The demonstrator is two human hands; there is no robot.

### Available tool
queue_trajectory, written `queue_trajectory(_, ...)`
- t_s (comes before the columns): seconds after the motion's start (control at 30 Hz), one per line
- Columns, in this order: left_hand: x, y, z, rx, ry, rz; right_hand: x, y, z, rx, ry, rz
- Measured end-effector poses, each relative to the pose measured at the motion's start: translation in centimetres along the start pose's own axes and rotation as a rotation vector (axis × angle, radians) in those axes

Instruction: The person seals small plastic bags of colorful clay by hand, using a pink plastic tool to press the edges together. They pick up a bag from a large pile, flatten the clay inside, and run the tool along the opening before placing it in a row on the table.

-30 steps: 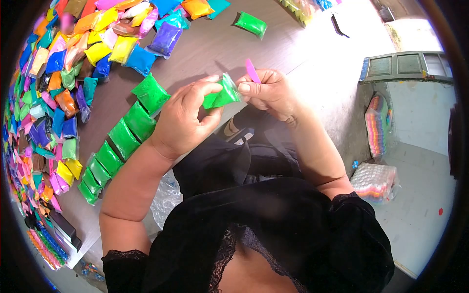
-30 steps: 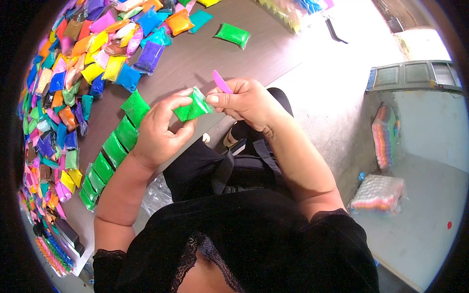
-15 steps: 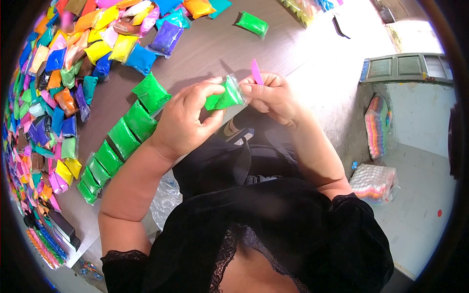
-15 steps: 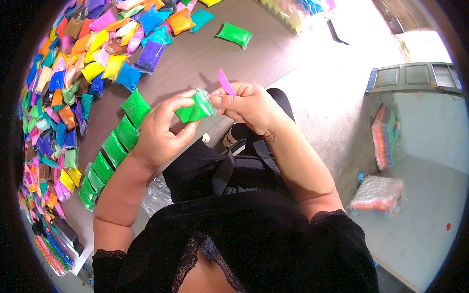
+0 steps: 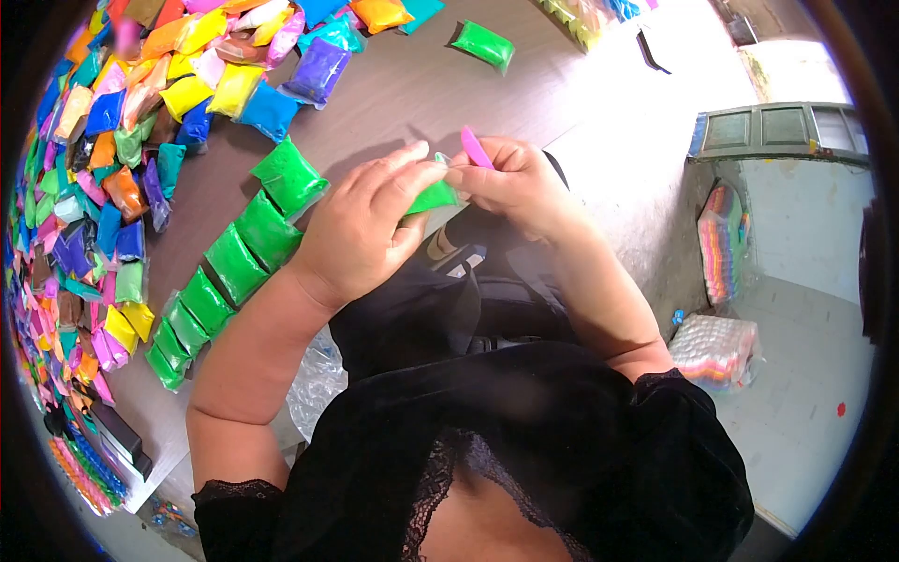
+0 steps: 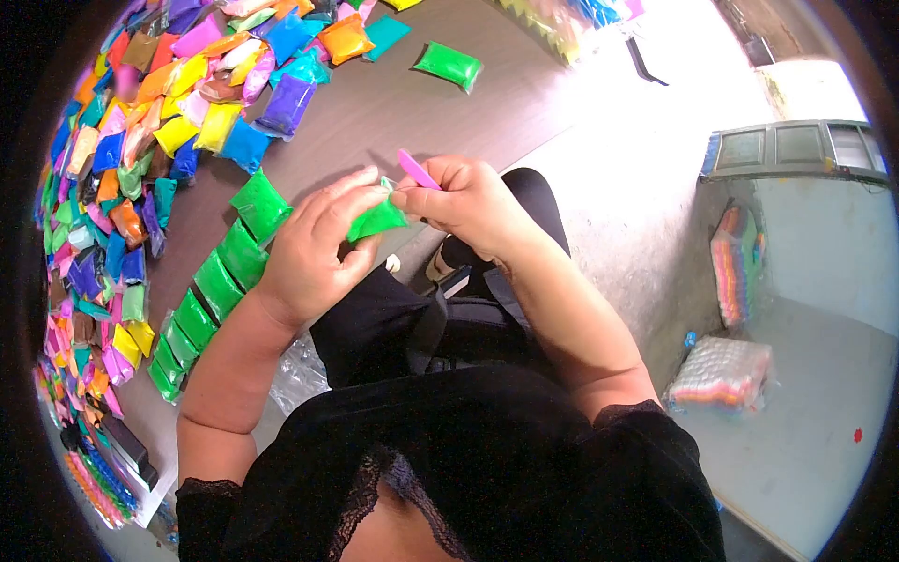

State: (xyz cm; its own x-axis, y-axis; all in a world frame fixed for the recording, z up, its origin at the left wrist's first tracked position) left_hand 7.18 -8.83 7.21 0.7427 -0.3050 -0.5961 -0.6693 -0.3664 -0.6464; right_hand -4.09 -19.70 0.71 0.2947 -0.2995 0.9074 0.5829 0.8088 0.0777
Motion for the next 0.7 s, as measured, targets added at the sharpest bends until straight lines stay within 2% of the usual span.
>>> queue_trajectory(0.03,-0.1,-0.1,-0.1,0.001,0.000,0.001,-0.3,0.1,-0.1,-0.009,-0.003,0.010)
queue_trajectory(0.1,-0.8,0.2,-0.2,0.042,0.077,-0.197,-0.4,0.4,-0.3,-0.019,-0.004,0.018)
queue_trajectory(0.17,-0.4,0.3,-0.3,0.073,0.083,-0.227,0.1,0.1,-0.1,-0.114,0.018,0.246)
queue_trajectory(0.2,-0.3,0.6,-0.3,0.101,0.091,-0.257,0.1,0.2,0.0,-0.114,0.024,0.241)
queue_trajectory(0.27,-0.5,0.8,-0.2,0.100,0.084,-0.268,1.6,0.2,0.2,-0.171,-0.105,0.630)
queue_trajectory(0.3,-0.6,0.9,-0.2,0.092,0.082,-0.282,1.4,0.4,0.1,-0.170,-0.100,0.627)
queue_trajectory(0.37,-0.4,1.1,-0.1,0.094,0.066,-0.268,2.9,1.3,0.3,-0.216,-0.268,0.903)
queue_trajectory(0.5,0.9,1.3,-0.1,0.144,-0.037,-0.124,2.8,0.6,0.3,-0.162,-0.226,0.887)
queue_trajectory(0.57,1.4,1.2,0.0,0.139,-0.019,-0.099,3.0,-0.4,0.8,-0.188,-0.269,0.639)
queue_trajectory(0.63,1.4,1.2,-0.1,0.135,0.000,-0.071,3.4,-1.3,1.2,-0.226,-0.259,0.633)
queue_trajectory(0.7,1.2,1.2,-0.3,0.142,0.006,-0.060,3.4,-1.5,1.2,-0.176,-0.344,0.727)
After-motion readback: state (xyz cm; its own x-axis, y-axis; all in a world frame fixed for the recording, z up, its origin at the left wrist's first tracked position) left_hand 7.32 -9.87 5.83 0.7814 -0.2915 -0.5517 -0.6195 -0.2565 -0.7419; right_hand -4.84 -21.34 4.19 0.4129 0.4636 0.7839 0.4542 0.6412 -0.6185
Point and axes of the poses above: each hand's wrist, its own z-axis away from the middle knuckle, its own y-axis out of the palm, x = y × z, the point moved 9 cm from there along -z, towards the middle knuckle, and after that the axes turned 1 degree about x, right-handed, at the moved point
